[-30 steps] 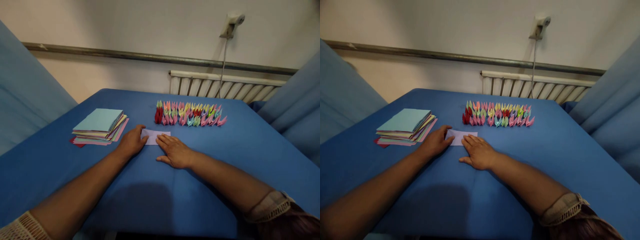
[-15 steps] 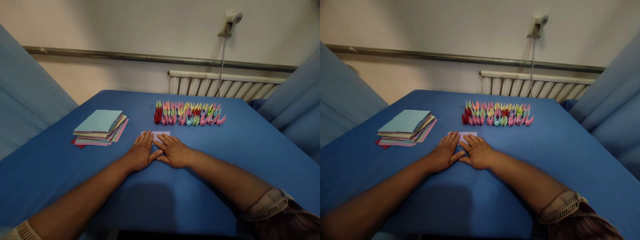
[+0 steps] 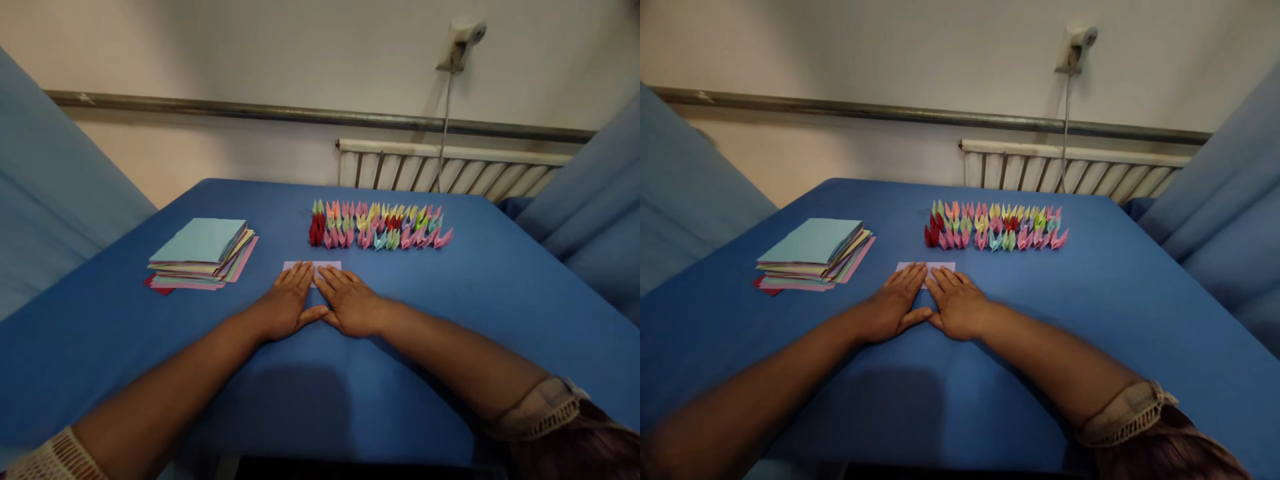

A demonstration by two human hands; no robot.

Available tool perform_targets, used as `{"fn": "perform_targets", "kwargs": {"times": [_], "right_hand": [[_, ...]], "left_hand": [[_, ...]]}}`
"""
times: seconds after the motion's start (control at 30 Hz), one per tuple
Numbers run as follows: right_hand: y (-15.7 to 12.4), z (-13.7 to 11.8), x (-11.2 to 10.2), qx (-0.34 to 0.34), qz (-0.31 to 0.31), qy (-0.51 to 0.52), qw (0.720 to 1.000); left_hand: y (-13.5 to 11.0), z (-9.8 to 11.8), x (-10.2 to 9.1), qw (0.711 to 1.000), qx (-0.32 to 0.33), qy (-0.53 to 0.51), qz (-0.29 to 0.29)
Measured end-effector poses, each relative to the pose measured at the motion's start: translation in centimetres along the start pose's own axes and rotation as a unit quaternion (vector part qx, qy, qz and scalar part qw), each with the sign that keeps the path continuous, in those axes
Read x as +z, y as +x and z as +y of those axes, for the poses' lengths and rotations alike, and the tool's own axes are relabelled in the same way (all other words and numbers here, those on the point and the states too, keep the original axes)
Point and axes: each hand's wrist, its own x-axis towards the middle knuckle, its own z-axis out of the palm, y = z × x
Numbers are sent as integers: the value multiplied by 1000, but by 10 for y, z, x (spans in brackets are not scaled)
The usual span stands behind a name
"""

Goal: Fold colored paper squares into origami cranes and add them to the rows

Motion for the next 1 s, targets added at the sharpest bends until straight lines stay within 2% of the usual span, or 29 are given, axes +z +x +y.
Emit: {"fn": "perform_targets", "kwargs": {"times": [0.13, 0.3, 0.37, 0.43, 0.5, 0.6, 0.83, 1.0], "right_hand": [[-12, -3, 3, 73, 13, 10, 997], [-11, -16, -3, 179, 52, 15, 982], [3, -27, -7, 163, 83, 29, 983], [21, -39, -9, 116, 95, 59, 987], [39, -46, -8, 93, 75, 92, 989], [49, -45, -4, 111, 45, 120, 986], [16, -15, 0, 154, 15, 52, 987], [0, -4, 3, 166, 27, 19, 986]], "left_hand": [[-1, -5, -2, 999, -51, 15, -6], [-1, -3, -4, 998, -63, 7, -4], [-1, -3, -3, 998, -59, 0, -2], [-1, -3, -2, 998, -54, -14, 5], [-2, -3, -1, 998, -54, -26, 15], [-3, -1, -3, 998, -55, -19, 9], [-2, -3, -4, 998, -63, 3, -7], [1, -9, -2, 995, -104, 2, 1]]}}
